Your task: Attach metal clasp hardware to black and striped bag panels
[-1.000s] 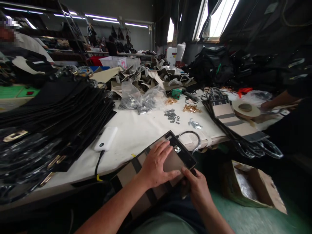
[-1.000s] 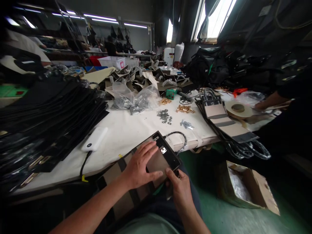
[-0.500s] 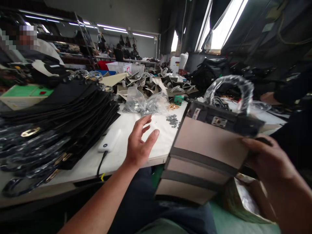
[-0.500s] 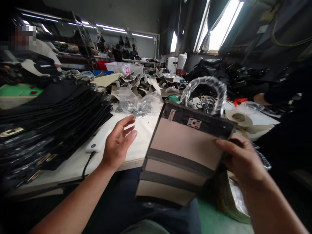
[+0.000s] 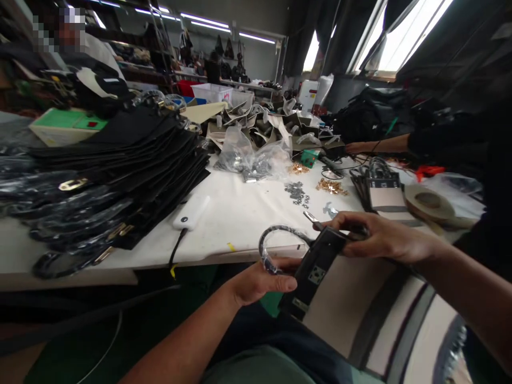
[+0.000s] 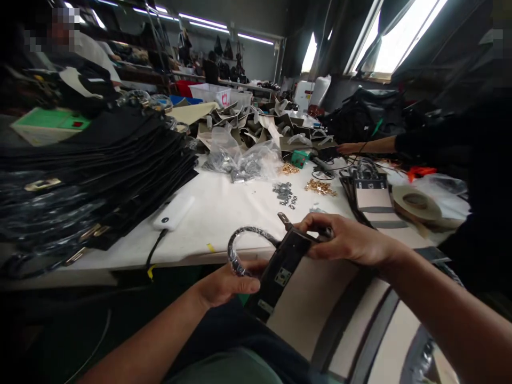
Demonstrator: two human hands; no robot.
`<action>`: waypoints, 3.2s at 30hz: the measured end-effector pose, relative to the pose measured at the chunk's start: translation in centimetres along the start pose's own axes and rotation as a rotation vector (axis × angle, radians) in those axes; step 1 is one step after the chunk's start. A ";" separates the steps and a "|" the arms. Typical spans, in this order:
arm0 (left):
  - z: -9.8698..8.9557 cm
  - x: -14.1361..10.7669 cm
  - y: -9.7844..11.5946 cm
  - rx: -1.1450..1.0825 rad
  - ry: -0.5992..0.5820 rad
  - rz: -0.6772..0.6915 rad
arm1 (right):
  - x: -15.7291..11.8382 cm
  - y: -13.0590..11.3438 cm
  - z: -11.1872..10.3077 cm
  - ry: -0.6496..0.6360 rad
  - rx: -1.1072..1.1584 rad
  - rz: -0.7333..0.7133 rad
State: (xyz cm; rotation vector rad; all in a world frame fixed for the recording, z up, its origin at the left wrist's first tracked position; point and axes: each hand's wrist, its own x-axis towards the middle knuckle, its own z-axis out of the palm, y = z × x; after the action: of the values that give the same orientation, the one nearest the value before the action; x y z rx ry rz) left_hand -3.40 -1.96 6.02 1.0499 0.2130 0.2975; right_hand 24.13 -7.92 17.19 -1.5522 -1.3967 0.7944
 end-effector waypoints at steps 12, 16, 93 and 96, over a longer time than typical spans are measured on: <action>-3.2 0.5 -9.9 -0.152 0.697 0.009 | 9.5 8.2 7.2 -0.585 -0.357 0.120; -3.5 1.4 -10.4 -0.275 0.762 -0.021 | 11.6 10.5 8.5 -0.621 -0.345 0.137; -2.8 5.5 -8.8 -0.481 1.006 0.051 | 6.5 6.4 18.2 -0.095 0.166 -0.041; -3.0 5.5 -9.2 -0.452 1.015 0.039 | 6.3 6.5 18.4 -0.146 0.063 -0.100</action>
State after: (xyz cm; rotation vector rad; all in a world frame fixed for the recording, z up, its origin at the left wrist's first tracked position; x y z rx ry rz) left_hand 2.14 -1.90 -3.65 0.3779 0.9857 0.8598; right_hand 11.52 1.84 4.37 -1.3884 -1.5274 0.8962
